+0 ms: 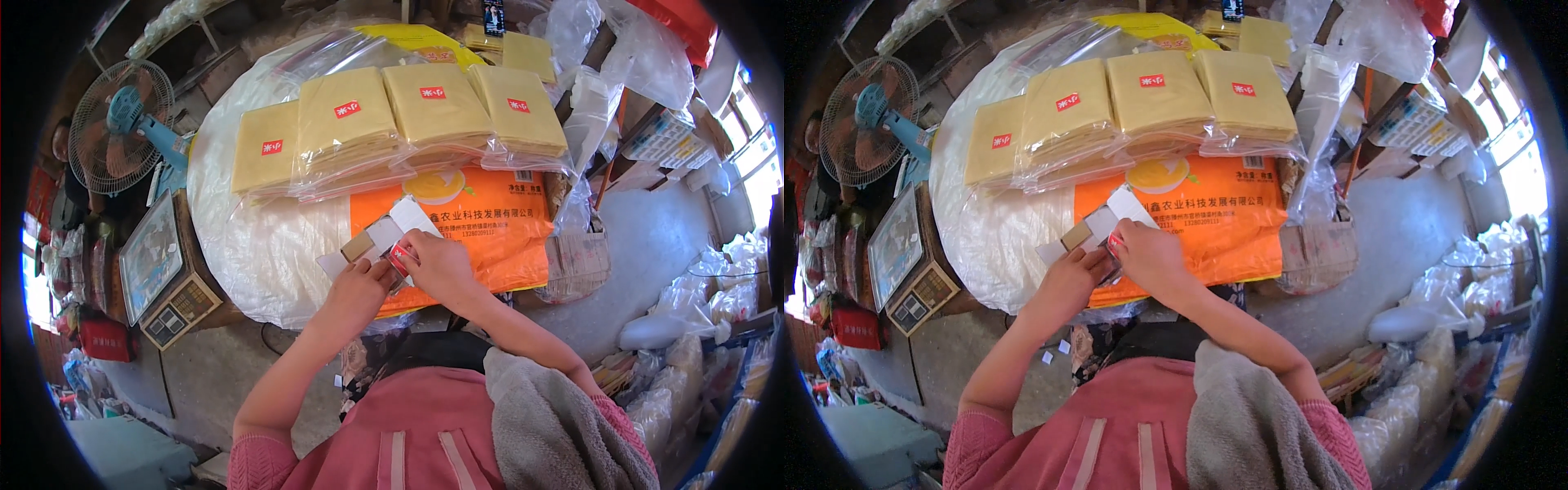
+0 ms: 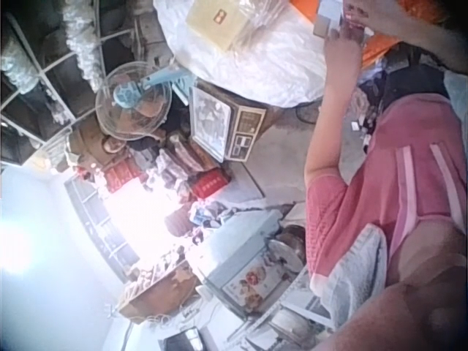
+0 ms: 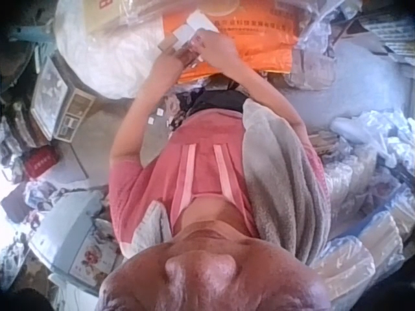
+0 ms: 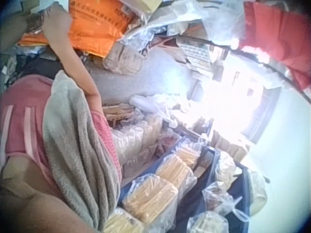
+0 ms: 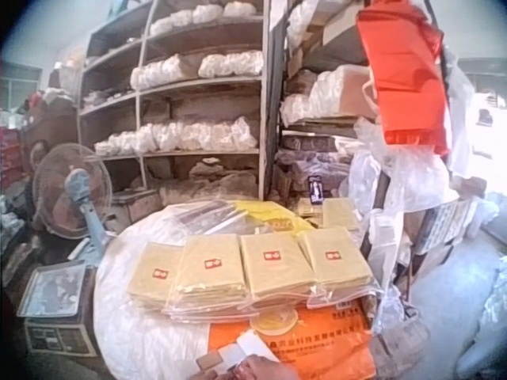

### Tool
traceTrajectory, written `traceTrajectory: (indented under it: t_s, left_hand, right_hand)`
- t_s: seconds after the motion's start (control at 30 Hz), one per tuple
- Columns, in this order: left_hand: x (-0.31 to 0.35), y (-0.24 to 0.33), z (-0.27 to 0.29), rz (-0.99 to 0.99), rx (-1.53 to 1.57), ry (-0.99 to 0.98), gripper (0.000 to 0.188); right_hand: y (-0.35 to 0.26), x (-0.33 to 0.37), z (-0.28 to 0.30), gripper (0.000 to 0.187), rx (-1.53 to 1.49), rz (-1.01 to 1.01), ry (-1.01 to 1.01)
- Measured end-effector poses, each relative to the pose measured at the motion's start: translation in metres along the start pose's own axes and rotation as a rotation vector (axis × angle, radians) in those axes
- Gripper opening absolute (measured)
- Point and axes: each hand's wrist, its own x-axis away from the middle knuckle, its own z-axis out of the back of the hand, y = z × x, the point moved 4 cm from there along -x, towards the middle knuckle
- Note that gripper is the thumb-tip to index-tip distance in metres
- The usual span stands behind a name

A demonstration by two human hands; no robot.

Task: The person places stacks of yellow sheets into plastic bags and applies red labels to the bags. The bags are then placed in a pile on the table.

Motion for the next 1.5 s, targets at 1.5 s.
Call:
traceTrajectory:
  t_s: [1.5]
  left_hand:
    - [0.031, -0.012, -0.005, 0.479, 0.494, 0.441, 0.063]
  right_hand:
    - [-0.009, -0.004, 0.031, 0.051, 0.033, 0.088, 0.104]
